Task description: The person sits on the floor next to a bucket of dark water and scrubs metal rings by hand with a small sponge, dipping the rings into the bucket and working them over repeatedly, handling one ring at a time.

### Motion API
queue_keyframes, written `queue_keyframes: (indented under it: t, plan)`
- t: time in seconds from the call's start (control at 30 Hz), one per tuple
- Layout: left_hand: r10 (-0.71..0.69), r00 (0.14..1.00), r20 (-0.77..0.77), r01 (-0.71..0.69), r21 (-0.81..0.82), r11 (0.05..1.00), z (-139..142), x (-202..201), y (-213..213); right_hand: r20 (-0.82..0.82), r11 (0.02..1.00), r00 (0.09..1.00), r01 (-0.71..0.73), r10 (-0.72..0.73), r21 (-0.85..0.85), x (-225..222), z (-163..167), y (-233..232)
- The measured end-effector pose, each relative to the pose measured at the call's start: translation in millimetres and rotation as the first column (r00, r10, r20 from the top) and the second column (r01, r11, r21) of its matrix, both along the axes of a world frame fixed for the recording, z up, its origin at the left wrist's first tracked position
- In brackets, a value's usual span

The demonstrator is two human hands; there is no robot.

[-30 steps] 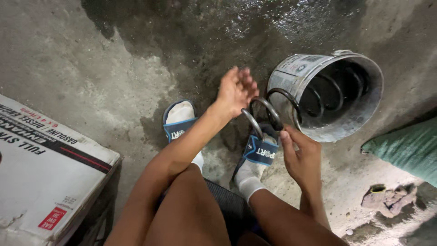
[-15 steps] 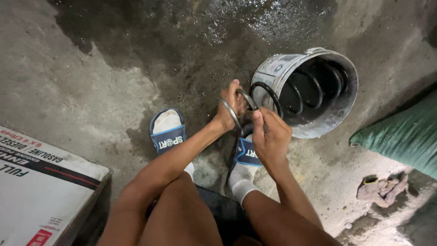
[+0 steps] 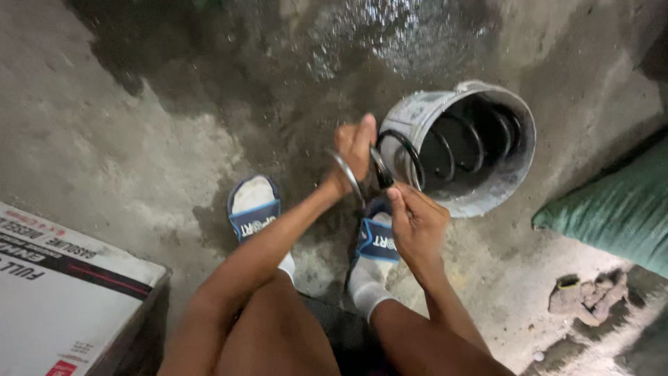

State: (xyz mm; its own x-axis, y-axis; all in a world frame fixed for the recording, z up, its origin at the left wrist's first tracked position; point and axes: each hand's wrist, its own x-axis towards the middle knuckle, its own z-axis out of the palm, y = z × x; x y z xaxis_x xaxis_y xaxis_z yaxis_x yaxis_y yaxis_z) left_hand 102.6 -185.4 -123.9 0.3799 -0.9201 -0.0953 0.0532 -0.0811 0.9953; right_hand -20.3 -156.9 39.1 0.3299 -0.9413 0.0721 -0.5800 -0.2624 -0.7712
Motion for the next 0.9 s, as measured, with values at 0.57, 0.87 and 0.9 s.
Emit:
queue_keyframes:
  t: [0.57, 0.87, 0.9]
  plan:
    - [-0.152, 0.972, 0.178, 0.169, -0.084, 0.982, 23.1, 5.1, 12.4, -0.136, 0.999, 0.991, 0.022, -0.017, 0.035, -8.2, -14.1, 1.7]
    - [-0.151, 0.865, 0.479, 0.317, -0.287, 0.904, 57.4, 30.2, 10.5, -0.079, 0.996, 0.996, 0.046, -0.04, 0.08, -18.6, -11.2, 16.2]
    - [-0.146, 0.817, 0.558, 0.33, -0.246, 0.911, 59.7, 33.6, 9.3, -0.065, 0.994, 0.996, 0.059, -0.053, 0.094, -18.0, -12.2, 15.6]
